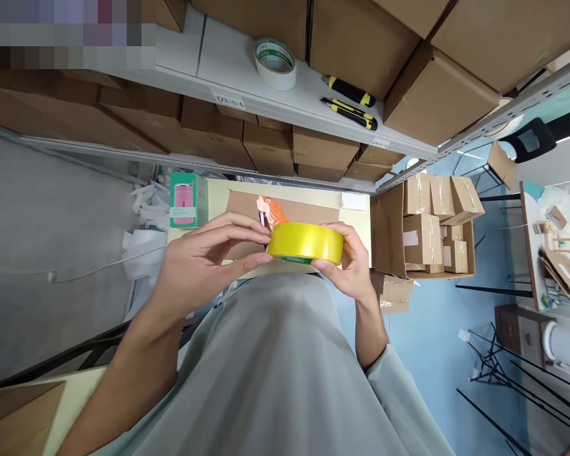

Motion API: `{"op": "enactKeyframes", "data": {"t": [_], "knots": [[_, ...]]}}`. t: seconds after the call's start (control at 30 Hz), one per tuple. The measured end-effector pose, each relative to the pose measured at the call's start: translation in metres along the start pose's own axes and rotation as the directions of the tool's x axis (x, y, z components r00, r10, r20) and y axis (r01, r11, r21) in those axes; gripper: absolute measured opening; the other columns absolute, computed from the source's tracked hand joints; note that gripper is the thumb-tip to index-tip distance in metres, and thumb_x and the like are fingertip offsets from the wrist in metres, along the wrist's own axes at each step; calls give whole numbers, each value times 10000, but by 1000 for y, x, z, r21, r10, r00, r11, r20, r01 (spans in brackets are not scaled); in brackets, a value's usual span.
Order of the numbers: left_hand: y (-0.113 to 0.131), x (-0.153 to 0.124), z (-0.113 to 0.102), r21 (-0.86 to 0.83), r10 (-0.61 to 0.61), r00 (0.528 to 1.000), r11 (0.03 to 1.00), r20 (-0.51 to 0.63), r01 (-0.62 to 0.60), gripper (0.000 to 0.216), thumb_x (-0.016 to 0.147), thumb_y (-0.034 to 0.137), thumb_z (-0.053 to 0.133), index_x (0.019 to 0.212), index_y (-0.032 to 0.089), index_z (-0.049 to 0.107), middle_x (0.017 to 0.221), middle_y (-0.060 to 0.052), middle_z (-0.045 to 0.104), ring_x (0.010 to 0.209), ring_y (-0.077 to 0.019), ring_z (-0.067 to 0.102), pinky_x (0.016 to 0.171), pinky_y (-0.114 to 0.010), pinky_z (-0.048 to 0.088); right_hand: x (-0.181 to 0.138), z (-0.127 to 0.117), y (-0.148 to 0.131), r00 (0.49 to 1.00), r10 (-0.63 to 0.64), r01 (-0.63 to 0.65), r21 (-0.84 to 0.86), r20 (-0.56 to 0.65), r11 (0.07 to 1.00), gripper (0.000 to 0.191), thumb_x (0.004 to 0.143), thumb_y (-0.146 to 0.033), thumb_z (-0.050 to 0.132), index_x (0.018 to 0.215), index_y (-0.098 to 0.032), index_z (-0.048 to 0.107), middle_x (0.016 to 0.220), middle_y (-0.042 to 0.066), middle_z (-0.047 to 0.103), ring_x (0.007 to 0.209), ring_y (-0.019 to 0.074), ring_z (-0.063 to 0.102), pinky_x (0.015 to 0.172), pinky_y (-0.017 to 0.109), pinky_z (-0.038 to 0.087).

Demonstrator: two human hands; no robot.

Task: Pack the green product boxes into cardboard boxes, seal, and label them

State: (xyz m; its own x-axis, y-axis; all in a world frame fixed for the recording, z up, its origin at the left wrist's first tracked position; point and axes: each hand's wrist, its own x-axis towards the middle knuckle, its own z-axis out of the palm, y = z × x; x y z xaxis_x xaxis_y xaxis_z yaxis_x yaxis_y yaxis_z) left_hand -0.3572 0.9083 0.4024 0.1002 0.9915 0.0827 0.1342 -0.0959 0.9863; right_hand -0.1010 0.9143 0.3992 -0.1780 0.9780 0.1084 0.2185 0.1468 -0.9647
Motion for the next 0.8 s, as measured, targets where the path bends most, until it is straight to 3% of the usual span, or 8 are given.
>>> {"op": "enactKeyframes", "data": {"t": [0.13,0.33,0.53,0.8], "knots": [[-1,6,-7,18,3,998,1000,60,-4,335,928,586,814,989,257,836,1089,-90,806,1091,-264,749,1049,-445,612,4,-3,-3,995,-91,91,18,36,996,520,944,-616,822,1301,-294,622,1217,89,687,1096,277,684,924,416,603],[-1,7,-11,59,1,996,998,92,-7,321,949,570,792,996,256,841,1067,-72,827,1064,-256,768,1054,-427,615,9,-9,-9,985,-144,155,-113,100,981,472,965,-589,796,1308,-304,642,1166,84,695,1040,287,667,884,447,596],[6,3,-8,210,3,998,978,66,-17,256,1018,475,700,989,267,845,1054,-35,840,1015,-228,780,1033,-387,612,11,-14,-19,975,-150,194,-297,166,935,520,931,-541,852,1351,-309,649,1175,96,717,1047,309,662,906,486,600],[13,-3,-7,443,46,986,890,157,-112,294,1084,355,534,1017,265,805,1082,-24,818,987,-207,766,916,-321,586,18,-15,-30,931,-212,319,-382,298,867,542,965,-528,833,1420,-318,625,1208,95,722,1002,289,674,877,459,604]]}}
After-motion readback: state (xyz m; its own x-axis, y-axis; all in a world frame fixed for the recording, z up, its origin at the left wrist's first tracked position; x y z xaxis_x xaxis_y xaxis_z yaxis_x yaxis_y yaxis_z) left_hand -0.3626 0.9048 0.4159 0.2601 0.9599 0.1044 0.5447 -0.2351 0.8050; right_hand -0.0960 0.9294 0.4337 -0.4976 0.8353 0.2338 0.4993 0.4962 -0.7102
